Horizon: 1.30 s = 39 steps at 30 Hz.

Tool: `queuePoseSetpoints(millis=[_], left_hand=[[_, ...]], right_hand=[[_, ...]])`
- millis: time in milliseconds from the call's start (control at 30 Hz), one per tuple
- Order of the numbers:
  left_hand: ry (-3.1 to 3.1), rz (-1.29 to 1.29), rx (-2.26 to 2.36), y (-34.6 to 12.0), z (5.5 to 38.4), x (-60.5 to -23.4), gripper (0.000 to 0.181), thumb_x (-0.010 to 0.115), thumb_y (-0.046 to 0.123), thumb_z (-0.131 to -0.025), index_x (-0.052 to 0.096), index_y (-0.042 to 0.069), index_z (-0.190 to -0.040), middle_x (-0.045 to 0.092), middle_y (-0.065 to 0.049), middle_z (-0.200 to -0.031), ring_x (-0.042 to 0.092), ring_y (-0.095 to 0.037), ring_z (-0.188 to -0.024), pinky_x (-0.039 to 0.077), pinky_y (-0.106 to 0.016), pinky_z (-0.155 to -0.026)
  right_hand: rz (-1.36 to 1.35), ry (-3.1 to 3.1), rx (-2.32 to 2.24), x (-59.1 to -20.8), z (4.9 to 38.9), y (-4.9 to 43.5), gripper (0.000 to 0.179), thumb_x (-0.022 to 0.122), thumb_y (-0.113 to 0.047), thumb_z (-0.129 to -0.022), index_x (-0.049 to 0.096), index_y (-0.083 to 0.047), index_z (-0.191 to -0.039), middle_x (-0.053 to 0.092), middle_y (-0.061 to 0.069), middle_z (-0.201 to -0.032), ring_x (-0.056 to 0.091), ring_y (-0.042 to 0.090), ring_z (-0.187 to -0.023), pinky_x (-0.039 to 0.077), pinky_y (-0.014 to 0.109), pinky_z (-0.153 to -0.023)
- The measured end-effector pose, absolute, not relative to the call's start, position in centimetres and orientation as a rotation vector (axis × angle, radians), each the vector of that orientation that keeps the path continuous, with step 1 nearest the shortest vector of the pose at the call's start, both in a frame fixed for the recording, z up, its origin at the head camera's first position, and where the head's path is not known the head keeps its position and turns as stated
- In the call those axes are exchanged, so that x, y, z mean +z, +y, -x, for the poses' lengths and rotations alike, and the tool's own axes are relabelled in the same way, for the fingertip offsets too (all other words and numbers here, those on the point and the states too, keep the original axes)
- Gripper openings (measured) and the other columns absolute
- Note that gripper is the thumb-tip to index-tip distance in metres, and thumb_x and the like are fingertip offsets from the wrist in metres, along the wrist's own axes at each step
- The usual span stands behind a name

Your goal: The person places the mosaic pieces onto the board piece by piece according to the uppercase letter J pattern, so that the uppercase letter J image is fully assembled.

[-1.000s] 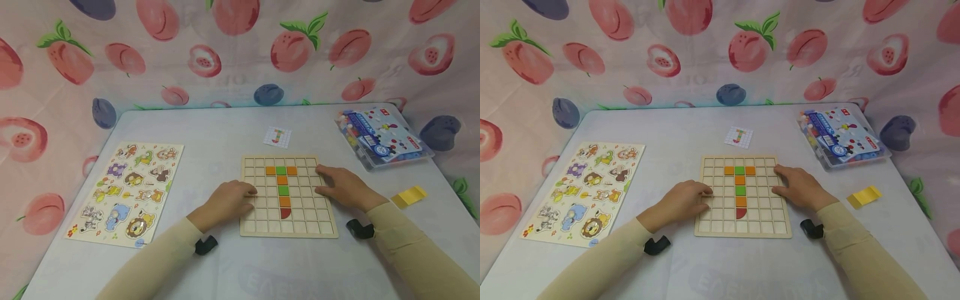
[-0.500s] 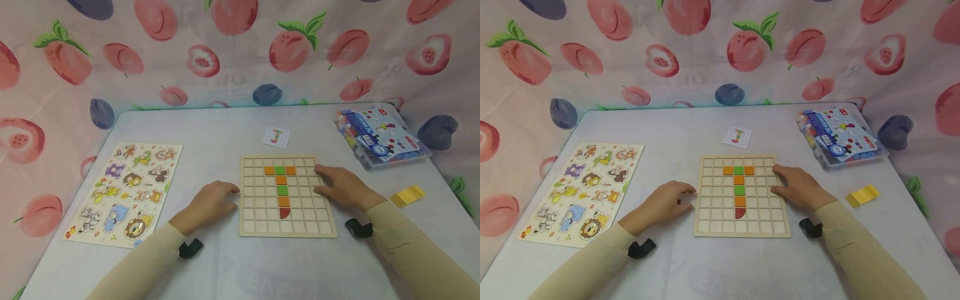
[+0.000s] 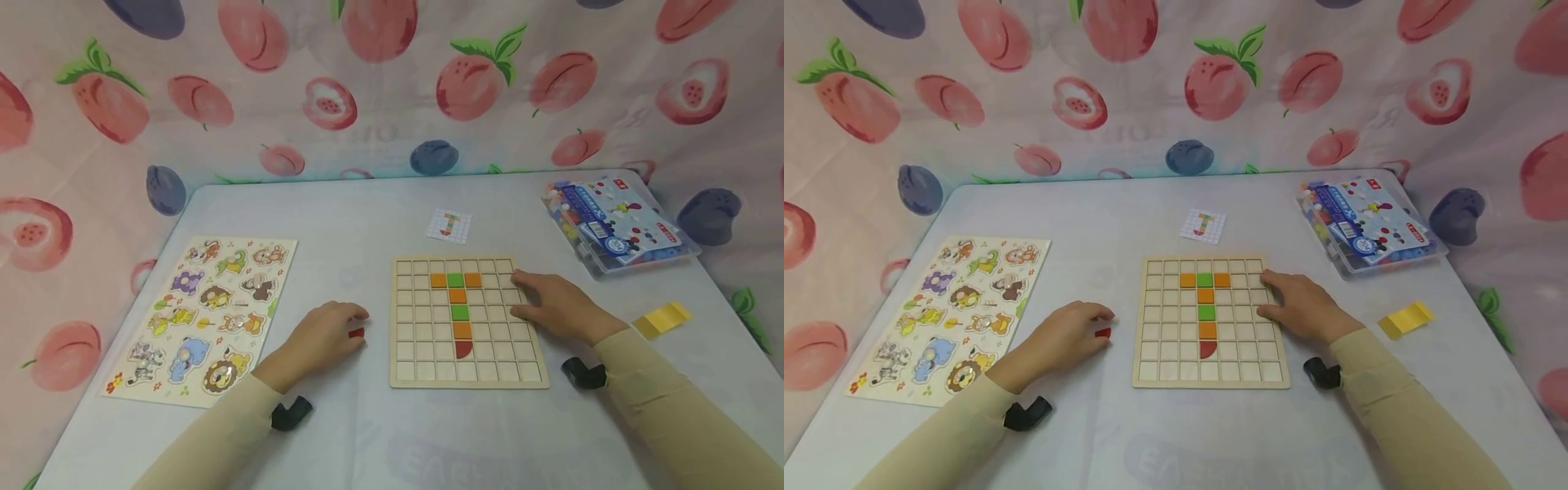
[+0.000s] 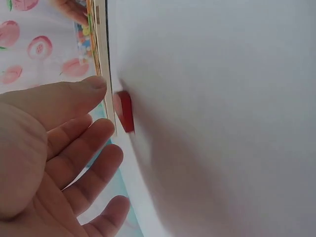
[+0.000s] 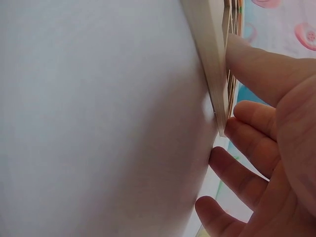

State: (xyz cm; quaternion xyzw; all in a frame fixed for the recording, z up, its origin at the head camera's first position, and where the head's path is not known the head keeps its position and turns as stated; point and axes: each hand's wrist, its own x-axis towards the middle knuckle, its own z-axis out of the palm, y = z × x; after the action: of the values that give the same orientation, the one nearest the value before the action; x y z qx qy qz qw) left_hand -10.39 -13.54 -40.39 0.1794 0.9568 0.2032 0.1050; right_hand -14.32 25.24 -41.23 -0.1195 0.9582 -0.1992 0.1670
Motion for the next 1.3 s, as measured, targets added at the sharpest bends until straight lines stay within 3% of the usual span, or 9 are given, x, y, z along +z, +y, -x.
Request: queuePoseSetpoints(millis=[633, 1033, 1300], left_hand=[[2.798, -0.526, 0.631, -14.5, 10.3, -41.0, 0.021, 0.080, 0.011, -0.083, 0.074, 0.011, -0.103, 0.069, 0.005, -0.094, 0.062, -0.018, -0.094, 0.050, -0.038, -0.089], [2.801, -0.429, 0.621, -15.4, 11.0, -40.7, 0.028, 0.082, 0.016, -0.083, 0.073, 0.010, -0.109, 0.069, 0.002, -0.101, 0.062, -0.019, -0.099, 0.050, -0.039, -0.091], [2.799, -0.408, 0.635, -16.1, 12.0, -40.7, 0.019, 0.081, 0.016, -0.083, 0.072, 0.012, -0.099, 0.070, 0.004, -0.094, 0.062, -0.019, -0.092, 0.050, -0.038, -0.087]], right_hand=[[0.330, 2.716, -0.566, -41.2, 14.2, 25.2, 0.072, 0.070, -0.031, -0.094, 0.040, 0.002, -0.150, 0.036, 0.026, -0.153, 0.032, 0.049, -0.139, 0.027, 0.060, -0.111], [0.330, 2.722, -0.560, -41.1, 14.3, 25.2, 0.072, 0.070, -0.032, -0.094, 0.040, 0.001, -0.150, 0.037, 0.026, -0.153, 0.033, 0.049, -0.139, 0.027, 0.060, -0.111], [0.325, 2.718, -0.560, -41.1, 14.4, 25.2, 0.072, 0.071, -0.032, -0.094, 0.040, 0.001, -0.151, 0.036, 0.025, -0.154, 0.032, 0.048, -0.140, 0.026, 0.060, -0.111]])
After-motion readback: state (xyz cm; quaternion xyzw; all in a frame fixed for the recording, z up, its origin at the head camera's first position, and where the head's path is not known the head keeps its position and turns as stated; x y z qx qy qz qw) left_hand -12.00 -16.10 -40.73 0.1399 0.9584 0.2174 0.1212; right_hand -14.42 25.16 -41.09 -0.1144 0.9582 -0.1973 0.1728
